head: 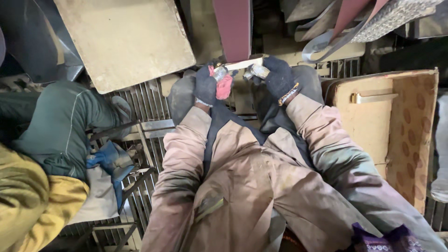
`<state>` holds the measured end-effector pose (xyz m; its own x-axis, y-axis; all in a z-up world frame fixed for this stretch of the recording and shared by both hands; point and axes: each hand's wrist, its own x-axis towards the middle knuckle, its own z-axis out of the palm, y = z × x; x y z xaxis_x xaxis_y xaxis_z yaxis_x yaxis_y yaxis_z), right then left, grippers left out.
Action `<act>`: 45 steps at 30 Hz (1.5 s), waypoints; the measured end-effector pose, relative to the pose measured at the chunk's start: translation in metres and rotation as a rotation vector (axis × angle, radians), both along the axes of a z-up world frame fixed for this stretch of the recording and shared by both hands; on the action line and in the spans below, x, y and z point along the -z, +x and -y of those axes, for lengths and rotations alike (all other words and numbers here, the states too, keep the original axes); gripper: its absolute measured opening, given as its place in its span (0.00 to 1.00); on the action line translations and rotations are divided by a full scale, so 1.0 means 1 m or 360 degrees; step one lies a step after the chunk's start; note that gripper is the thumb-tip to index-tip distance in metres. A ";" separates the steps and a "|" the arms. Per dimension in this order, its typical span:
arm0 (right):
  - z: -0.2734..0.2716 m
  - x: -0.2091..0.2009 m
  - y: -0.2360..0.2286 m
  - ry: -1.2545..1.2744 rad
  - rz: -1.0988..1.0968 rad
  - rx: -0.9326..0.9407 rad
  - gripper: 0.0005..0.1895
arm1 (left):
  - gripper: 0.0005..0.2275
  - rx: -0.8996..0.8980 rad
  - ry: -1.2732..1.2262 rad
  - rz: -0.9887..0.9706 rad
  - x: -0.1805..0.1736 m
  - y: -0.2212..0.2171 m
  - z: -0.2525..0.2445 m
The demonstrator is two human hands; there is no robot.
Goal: The person uses a belt sander to grind the blade of a knife, holding it with both gloved hands and repeatedly pressing it against the moving belt. The person places the knife into a wooden box after sanding.
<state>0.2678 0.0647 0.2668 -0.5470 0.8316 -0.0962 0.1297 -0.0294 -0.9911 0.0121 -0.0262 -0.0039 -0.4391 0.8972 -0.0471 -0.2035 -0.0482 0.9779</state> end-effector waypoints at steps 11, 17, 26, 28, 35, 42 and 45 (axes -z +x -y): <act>-0.015 0.021 -0.018 -0.0698 -0.0227 0.0126 0.12 | 0.06 -0.0041 -0.0186 0.0065 -0.004 -0.006 -0.020; 0.007 -0.009 0.016 -0.0157 -0.0067 -0.0153 0.13 | 0.13 0.0170 -0.0223 0.0572 -0.017 -0.003 0.024; 0.059 -0.070 0.057 0.0244 0.0042 -0.0328 0.18 | 0.16 0.0735 -0.0196 -0.2105 -0.060 0.013 0.146; 0.063 -0.076 0.055 -0.0053 -0.0159 -0.0270 0.19 | 0.17 0.0752 -0.0186 -0.2593 -0.056 0.014 0.152; 0.035 -0.060 0.045 0.0565 0.0200 -0.0210 0.15 | 0.20 0.0549 0.0045 -0.3710 -0.027 -0.014 0.086; -0.004 -0.017 0.019 -0.0235 -0.0019 -0.0032 0.13 | 0.21 0.0363 -0.0203 -0.4409 -0.032 -0.017 -0.001; -0.005 -0.003 0.013 -0.0454 -0.0086 0.0047 0.12 | 0.22 0.0375 -0.0129 -0.4179 -0.035 -0.009 -0.008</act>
